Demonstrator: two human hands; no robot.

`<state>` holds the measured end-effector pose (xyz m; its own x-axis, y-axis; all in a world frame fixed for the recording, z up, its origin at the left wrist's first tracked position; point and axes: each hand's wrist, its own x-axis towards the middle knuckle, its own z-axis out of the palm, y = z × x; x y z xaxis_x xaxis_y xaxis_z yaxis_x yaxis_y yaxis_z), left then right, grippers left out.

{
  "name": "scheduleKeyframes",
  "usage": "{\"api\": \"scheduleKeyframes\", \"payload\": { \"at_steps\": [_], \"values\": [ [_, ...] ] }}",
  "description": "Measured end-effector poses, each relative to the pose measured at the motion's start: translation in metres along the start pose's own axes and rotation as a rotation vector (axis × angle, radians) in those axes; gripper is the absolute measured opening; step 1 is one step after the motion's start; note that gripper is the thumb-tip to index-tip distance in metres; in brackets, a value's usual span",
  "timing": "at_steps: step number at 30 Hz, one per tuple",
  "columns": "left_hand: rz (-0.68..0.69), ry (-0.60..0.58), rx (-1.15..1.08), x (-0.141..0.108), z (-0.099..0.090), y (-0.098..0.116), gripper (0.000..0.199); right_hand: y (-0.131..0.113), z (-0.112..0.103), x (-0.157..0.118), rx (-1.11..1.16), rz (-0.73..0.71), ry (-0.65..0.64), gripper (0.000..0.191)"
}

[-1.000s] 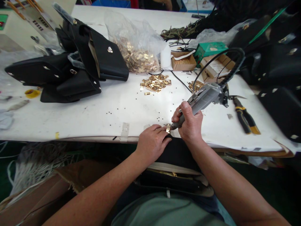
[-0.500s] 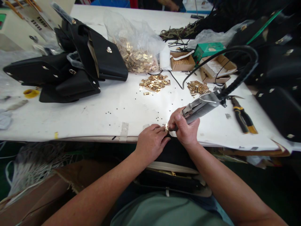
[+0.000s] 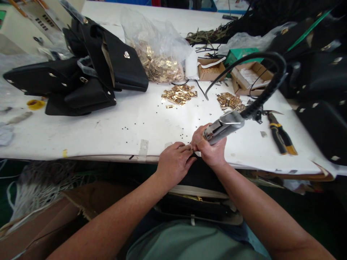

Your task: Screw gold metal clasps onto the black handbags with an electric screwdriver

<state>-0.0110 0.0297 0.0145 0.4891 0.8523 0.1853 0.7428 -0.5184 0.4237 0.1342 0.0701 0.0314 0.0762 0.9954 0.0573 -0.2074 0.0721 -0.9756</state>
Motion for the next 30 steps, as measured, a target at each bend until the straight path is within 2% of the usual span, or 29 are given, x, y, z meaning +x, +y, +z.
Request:
{"api": "scheduleKeyframes", "payload": {
  "at_steps": [3,7,10,15,19,21,23,27,30],
  "values": [
    [-0.019,0.001,0.006,0.0,0.001,0.0,0.023,-0.003,0.004,0.004,-0.19,-0.037,-0.094,0.031],
    [-0.031,0.004,0.004,0.0,0.001,0.0,0.022,-0.008,0.013,0.008,-0.267,0.002,-0.088,0.031],
    [-0.038,0.023,-0.014,0.0,0.001,0.0,0.02,-0.009,0.013,0.012,-0.256,0.031,-0.054,0.036],
    [-0.059,0.033,-0.02,-0.002,0.001,0.002,0.018,-0.006,0.002,0.02,-0.161,0.082,-0.056,0.05],
    [-0.015,0.05,0.003,-0.002,0.002,0.004,0.011,-0.022,-0.005,0.025,-0.151,0.035,-0.002,0.055],
    [0.021,0.063,0.03,-0.002,0.001,0.004,0.008,-0.035,-0.009,0.028,-0.275,0.012,0.071,0.055],
    [0.05,0.078,0.062,-0.001,0.0,0.005,0.006,-0.046,-0.016,0.031,-0.535,-0.019,0.09,0.051],
    [0.126,0.115,0.092,0.0,0.0,0.003,0.008,-0.04,-0.034,0.034,-1.119,-0.007,-0.094,0.045],
    [0.206,0.135,0.107,0.001,0.0,0.002,0.013,-0.023,-0.045,0.029,-1.331,0.026,-0.15,0.043]
  ]
}}
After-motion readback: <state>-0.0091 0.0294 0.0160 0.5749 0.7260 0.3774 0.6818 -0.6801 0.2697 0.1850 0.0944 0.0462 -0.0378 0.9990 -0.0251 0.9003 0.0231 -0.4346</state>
